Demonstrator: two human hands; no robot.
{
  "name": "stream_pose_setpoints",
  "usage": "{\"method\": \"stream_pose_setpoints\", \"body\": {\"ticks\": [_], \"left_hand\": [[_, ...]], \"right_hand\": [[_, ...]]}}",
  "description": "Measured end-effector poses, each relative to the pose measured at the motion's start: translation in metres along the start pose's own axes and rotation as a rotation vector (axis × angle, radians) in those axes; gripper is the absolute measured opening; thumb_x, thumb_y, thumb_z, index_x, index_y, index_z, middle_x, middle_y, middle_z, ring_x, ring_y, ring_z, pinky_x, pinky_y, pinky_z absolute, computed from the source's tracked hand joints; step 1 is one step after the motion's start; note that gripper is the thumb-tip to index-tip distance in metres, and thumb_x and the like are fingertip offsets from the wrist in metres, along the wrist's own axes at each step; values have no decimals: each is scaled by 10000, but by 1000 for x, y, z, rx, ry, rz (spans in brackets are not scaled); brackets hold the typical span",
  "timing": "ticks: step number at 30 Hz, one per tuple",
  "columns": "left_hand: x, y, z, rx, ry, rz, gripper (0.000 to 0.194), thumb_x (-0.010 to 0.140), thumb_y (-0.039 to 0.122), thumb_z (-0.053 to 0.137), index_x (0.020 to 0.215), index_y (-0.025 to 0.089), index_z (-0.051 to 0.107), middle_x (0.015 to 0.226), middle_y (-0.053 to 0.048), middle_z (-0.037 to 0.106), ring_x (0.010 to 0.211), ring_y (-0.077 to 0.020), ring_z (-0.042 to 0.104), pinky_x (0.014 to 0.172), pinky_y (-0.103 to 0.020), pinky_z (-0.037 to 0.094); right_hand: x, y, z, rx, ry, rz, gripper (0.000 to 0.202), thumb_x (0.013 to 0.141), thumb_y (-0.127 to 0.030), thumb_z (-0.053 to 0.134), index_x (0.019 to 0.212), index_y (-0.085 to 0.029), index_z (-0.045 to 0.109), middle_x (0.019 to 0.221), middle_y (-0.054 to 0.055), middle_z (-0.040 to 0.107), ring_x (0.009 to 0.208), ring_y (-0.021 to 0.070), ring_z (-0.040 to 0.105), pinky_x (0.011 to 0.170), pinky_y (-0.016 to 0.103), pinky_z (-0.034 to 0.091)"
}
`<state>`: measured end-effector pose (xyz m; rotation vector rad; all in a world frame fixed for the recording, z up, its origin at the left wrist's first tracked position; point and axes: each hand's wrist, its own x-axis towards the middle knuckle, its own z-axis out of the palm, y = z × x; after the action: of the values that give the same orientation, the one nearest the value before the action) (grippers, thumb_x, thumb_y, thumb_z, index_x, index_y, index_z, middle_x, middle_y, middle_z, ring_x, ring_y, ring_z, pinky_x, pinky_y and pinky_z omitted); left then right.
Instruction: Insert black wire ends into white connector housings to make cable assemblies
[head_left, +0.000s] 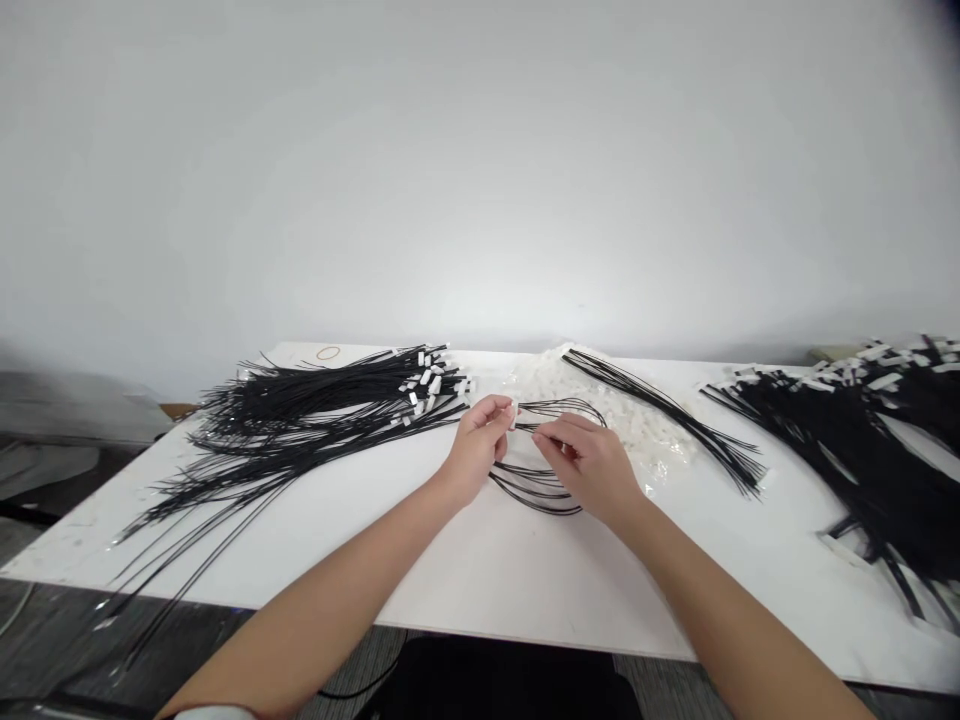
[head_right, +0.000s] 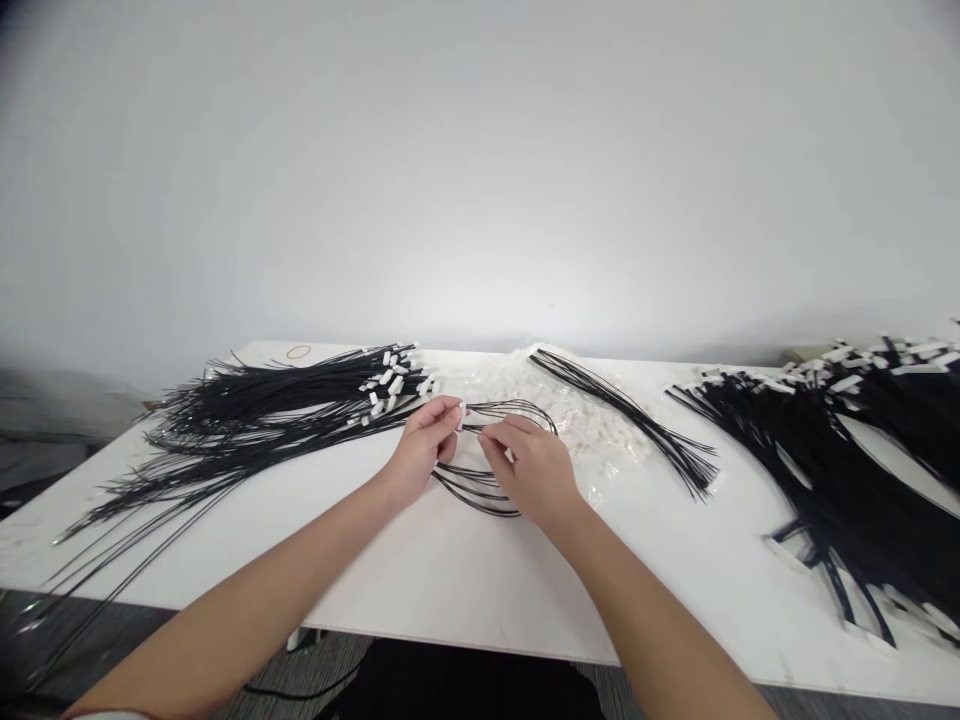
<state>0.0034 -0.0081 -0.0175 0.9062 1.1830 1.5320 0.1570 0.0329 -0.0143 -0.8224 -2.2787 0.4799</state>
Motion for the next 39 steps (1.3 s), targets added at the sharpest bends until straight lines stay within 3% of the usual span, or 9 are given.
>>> {"method": "stream_pose_setpoints", "body": {"ticks": [7, 10, 14, 17, 22, 27, 30, 35, 39], "left_hand": [[-4, 14, 2, 48, -6, 12, 240, 744, 389, 559, 793, 164, 489, 521, 77, 334, 345, -10, 264, 382, -186, 147], [-6, 23, 1, 75, -16, 40, 230, 756, 386, 546, 777, 165, 486, 479, 82, 304, 346, -15, 258, 393, -187, 139], [-11, 31, 1, 107, -41, 27, 245, 751, 402, 544, 760, 163, 487, 444, 80, 295, 340, -20, 253, 402, -196, 113], [-13, 35, 4, 118, -99, 13, 249, 749, 403, 543, 741, 161, 486, 417, 79, 283, 338, -23, 238, 408, -203, 95], [-13, 41, 8, 149, -145, -5, 248, 752, 389, 537, 723, 148, 486, 550, 42, 423, 349, -12, 263, 409, -210, 99], [-23, 47, 0, 182, -208, -115, 287, 774, 427, 489, 751, 141, 508, 571, 34, 409, 383, -13, 205, 421, -213, 90], [-35, 49, -10, 227, -180, -130, 305, 761, 441, 504, 714, 140, 513, 476, 51, 308, 412, -33, 196, 430, -208, 95], [-65, 43, -13, 133, -17, -226, 365, 688, 526, 544, 658, 167, 479, 481, 68, 194, 421, -45, 137, 410, -207, 121], [-96, 32, -1, 312, 83, -223, 420, 642, 584, 560, 597, 176, 472, 505, 54, 158, 441, -58, 173, 434, -209, 132]], "right_hand": [[-1, 0, 1, -84, 58, -67, 206, 845, -289, 430, 819, -213, 619, 719, 6, 560, 562, 55, 442, 511, 184, 306], [0, 5, -2, -178, 223, -133, 179, 830, -300, 462, 894, -229, 614, 791, 23, 587, 623, 76, 492, 540, 194, 345], [4, 7, -11, -222, 460, -149, 334, 756, -349, 561, 1063, -216, 569, 972, 88, 563, 899, 190, 495, 781, 304, 413], [7, 5, -18, 74, 391, -10, 463, 706, -400, 594, 1120, -202, 533, 1094, 110, 511, 1023, 237, 441, 899, 395, 368], [8, 3, -23, 591, 191, 227, 213, 685, -381, 614, 800, -202, 616, 747, 35, 578, 739, 156, 503, 733, 295, 404], [13, 6, -26, 967, 243, 471, 335, 726, -511, 533, 775, -179, 535, 485, -59, 361, 430, 76, 374, 450, 217, 340], [21, 13, -36, 1272, 253, 573, 429, 760, -595, 419, 825, -176, 482, 502, -83, 287, 378, 48, 287, 395, 203, 299], [28, 11, -58, 1656, 335, 557, 410, 751, -584, 465, 762, -176, 436, 534, -85, 243, 405, 20, 207, 409, 162, 250], [15, -19, -55, 1798, 444, 509, 459, 719, -643, 470, 707, -190, 392, 512, -92, 164, 395, 23, 147, 392, 160, 213]]}}
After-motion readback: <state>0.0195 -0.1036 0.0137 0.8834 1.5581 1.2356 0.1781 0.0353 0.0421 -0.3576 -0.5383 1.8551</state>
